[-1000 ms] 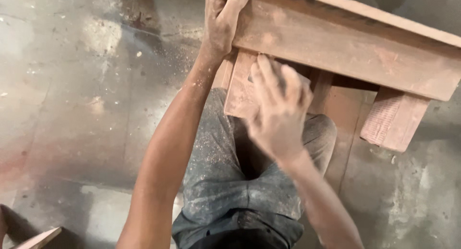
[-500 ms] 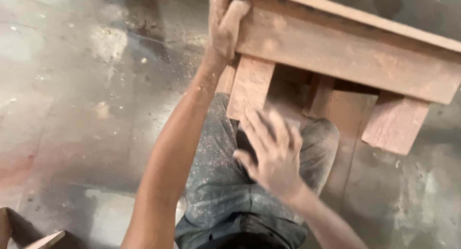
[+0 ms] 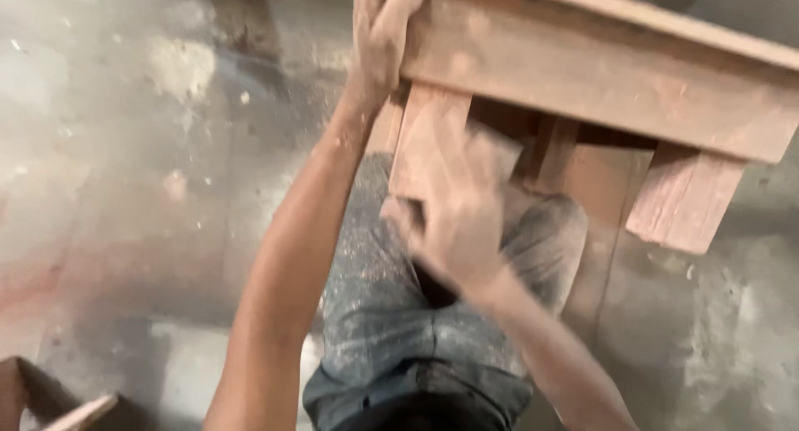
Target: The person is sanding a wooden stool with sandpaper, rubbing the surfaces of the legs and the top frame while holding the object on their lap.
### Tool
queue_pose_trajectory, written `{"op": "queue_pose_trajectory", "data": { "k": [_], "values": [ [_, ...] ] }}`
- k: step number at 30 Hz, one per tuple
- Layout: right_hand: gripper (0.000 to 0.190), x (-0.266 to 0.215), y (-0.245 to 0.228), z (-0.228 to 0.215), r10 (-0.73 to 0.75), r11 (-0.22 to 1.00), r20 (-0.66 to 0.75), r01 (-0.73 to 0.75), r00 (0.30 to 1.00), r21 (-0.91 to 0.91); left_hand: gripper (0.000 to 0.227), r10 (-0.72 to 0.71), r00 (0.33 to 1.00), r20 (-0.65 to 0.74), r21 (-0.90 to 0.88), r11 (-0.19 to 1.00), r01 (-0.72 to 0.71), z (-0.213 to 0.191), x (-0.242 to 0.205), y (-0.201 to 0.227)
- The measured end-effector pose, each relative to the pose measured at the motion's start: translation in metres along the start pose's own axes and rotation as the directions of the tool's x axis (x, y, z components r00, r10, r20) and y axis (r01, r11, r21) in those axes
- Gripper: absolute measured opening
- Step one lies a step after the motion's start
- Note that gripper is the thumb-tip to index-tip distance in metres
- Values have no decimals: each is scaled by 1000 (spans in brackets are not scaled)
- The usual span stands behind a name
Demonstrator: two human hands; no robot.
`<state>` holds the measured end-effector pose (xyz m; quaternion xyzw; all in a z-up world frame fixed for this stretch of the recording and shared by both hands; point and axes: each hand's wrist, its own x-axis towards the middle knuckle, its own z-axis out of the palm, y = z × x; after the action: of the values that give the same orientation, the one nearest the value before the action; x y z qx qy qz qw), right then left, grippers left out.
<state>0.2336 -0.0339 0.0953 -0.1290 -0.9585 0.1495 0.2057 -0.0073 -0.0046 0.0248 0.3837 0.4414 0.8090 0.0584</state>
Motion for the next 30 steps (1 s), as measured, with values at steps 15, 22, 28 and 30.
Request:
{"op": "queue_pose_trajectory", "data": {
  "k": [15, 22, 28, 30],
  "values": [
    [81, -16, -1, -21, -246, 969, 179, 244, 952, 38, 35, -26, 999, 30, -31, 999, 27, 6, 4, 23],
    [84, -13, 0, -2, -244, 969, 10, 244, 970, 28, 35, 43, 998, 51, -20, 999, -42, 5, 10, 23],
    [73, -31, 12, -8, -314, 949, 233, 314, 920, 37, 38, -179, 984, -22, -104, 979, 176, 2, -2, 2],
    [82, -7, 13, -7, -310, 951, 148, 304, 939, 65, 40, -151, 988, -18, -115, 982, 148, 0, 3, 3]
  ]
}}
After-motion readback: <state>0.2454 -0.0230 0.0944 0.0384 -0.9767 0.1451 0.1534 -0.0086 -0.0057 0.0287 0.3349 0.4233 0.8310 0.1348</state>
